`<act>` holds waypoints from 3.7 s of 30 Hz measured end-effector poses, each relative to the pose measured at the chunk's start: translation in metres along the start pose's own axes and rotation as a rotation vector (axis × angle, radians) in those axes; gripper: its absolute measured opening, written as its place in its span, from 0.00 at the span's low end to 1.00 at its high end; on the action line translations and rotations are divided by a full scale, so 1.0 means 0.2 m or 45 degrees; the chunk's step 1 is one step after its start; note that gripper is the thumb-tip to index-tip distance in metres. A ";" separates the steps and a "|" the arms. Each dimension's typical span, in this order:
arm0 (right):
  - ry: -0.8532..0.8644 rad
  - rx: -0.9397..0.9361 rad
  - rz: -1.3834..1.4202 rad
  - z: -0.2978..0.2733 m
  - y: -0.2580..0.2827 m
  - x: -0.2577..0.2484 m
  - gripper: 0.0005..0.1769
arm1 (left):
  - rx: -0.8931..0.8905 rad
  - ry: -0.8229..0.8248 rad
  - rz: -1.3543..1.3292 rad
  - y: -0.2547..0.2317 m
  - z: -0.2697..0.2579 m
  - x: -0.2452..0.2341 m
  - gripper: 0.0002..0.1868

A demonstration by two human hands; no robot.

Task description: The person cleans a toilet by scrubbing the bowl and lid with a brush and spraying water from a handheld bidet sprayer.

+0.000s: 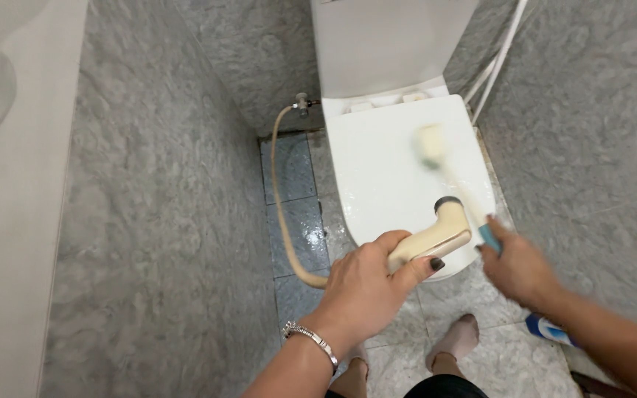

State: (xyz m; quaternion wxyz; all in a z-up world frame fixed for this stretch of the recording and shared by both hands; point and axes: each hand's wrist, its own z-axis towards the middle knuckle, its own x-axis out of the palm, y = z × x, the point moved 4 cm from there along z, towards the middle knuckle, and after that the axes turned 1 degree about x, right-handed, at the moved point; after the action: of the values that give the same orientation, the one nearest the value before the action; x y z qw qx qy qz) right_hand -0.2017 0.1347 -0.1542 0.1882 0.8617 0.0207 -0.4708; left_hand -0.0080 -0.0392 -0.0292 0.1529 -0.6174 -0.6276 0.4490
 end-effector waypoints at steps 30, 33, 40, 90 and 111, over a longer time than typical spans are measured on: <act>0.662 0.535 1.258 0.70 0.36 -0.04 0.13 | 0.369 -0.001 -0.069 -0.14 -0.04 0.00 0.24; 0.647 0.433 0.959 0.82 0.39 -0.02 0.12 | 0.391 -0.021 -0.038 -0.16 -0.03 -0.03 0.25; 0.076 0.241 0.892 0.86 0.36 -0.02 0.14 | 0.251 -0.070 -0.071 -0.10 0.01 -0.08 0.26; 0.207 0.090 0.213 0.46 0.68 -0.08 0.30 | 0.130 -0.173 -0.130 0.07 -0.04 -0.17 0.32; 0.085 0.060 0.043 0.36 0.28 0.09 0.37 | 0.040 -0.180 -0.123 0.08 -0.05 -0.12 0.24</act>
State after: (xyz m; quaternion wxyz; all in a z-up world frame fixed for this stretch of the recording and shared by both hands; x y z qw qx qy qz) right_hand -0.2370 0.0556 -0.1863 0.1749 0.8813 0.0013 -0.4390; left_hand 0.0136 -0.0609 -0.0268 0.1393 -0.5505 -0.6589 0.4933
